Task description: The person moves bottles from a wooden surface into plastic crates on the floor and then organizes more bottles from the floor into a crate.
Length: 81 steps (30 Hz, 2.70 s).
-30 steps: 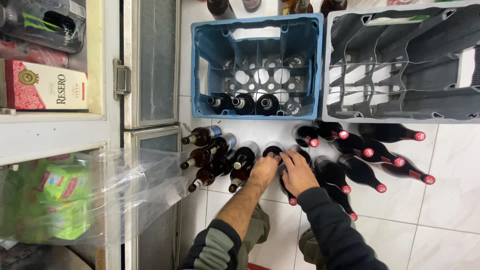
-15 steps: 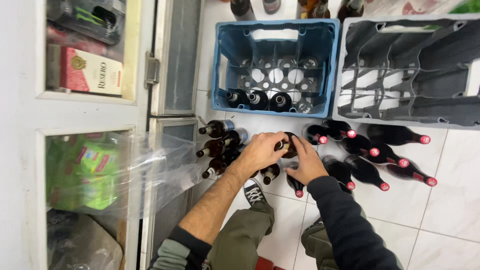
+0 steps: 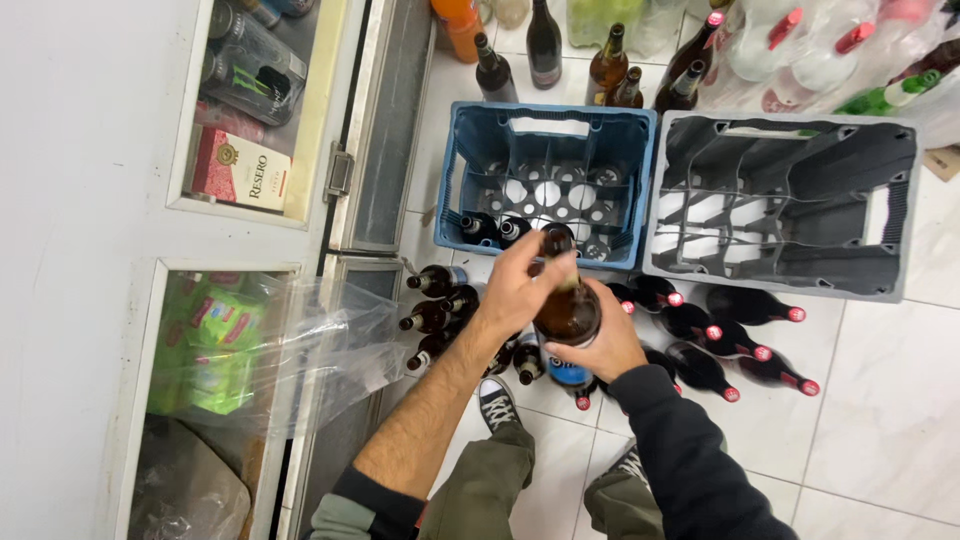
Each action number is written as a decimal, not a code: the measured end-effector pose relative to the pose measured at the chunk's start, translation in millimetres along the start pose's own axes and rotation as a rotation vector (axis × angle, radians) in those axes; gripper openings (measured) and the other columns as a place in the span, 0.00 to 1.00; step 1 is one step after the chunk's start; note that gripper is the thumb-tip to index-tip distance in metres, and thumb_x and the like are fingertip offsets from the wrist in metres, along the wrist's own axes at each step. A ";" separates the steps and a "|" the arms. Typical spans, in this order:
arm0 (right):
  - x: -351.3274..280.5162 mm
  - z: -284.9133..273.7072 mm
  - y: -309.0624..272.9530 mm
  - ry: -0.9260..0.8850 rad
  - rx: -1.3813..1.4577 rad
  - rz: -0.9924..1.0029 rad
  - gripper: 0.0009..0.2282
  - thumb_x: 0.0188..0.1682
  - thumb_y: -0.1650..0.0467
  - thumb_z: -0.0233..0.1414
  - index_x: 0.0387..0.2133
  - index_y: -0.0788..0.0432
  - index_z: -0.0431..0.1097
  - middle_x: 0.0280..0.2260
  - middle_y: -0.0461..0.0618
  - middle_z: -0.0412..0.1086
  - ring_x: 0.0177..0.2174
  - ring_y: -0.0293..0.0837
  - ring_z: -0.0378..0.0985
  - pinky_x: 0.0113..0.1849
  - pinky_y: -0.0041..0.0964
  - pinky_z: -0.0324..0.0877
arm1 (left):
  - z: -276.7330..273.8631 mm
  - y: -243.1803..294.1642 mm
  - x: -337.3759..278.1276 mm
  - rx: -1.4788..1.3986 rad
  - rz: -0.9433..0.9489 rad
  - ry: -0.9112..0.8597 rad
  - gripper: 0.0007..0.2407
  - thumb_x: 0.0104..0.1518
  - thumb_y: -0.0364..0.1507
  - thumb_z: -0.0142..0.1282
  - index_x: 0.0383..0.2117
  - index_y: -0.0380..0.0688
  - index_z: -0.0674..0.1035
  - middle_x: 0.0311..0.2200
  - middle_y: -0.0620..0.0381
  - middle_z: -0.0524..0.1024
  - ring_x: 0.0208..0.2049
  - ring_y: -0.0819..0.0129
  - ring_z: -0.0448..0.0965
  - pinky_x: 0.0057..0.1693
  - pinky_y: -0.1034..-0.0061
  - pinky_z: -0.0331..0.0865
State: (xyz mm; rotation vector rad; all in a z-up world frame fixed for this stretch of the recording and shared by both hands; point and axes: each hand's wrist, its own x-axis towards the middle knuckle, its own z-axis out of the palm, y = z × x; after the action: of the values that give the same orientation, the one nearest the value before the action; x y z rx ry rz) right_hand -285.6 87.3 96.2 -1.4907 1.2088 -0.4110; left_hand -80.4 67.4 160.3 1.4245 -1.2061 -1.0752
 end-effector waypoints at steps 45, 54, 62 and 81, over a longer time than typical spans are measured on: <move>14.4 -98.7 44.1 0.136 0.004 0.055 0.36 0.45 0.74 0.63 0.72 0.55 0.61 0.62 0.57 0.73 0.66 0.61 0.69 0.67 0.51 0.67 | 74.1 10.6 97.1 0.451 0.252 0.038 0.14 0.66 0.45 0.62 0.51 0.58 0.80 0.35 0.49 0.87 0.41 0.46 0.89 0.45 0.52 0.85; -9.5 -62.6 65.7 0.121 0.109 0.093 0.35 0.44 0.80 0.60 0.70 0.59 0.65 0.59 0.59 0.75 0.65 0.60 0.71 0.66 0.51 0.69 | 61.7 -2.2 93.3 0.415 0.278 0.115 0.12 0.64 0.41 0.66 0.48 0.55 0.82 0.33 0.53 0.87 0.39 0.54 0.90 0.42 0.65 0.86; -19.8 -32.3 83.8 0.084 0.109 0.033 0.33 0.45 0.79 0.61 0.69 0.56 0.67 0.56 0.60 0.75 0.62 0.61 0.74 0.61 0.53 0.74 | 49.5 -26.6 79.7 0.417 0.225 0.140 0.12 0.65 0.38 0.66 0.50 0.50 0.83 0.36 0.48 0.88 0.39 0.51 0.90 0.41 0.65 0.87; -57.9 30.1 127.5 -0.112 -0.041 0.036 0.24 0.48 0.73 0.61 0.61 0.52 0.74 0.52 0.52 0.79 0.55 0.56 0.81 0.57 0.48 0.80 | 124.4 -252.6 81.9 0.728 -0.208 -0.437 0.16 0.71 0.32 0.53 0.63 0.48 0.74 0.58 0.42 0.81 0.53 0.41 0.87 0.58 0.51 0.83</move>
State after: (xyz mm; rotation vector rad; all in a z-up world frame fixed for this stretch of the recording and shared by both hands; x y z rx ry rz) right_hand -343.6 169.8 -5.5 -1.5051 1.1598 -0.2765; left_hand -152.0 -12.2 -112.8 1.9531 -1.9298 -1.1855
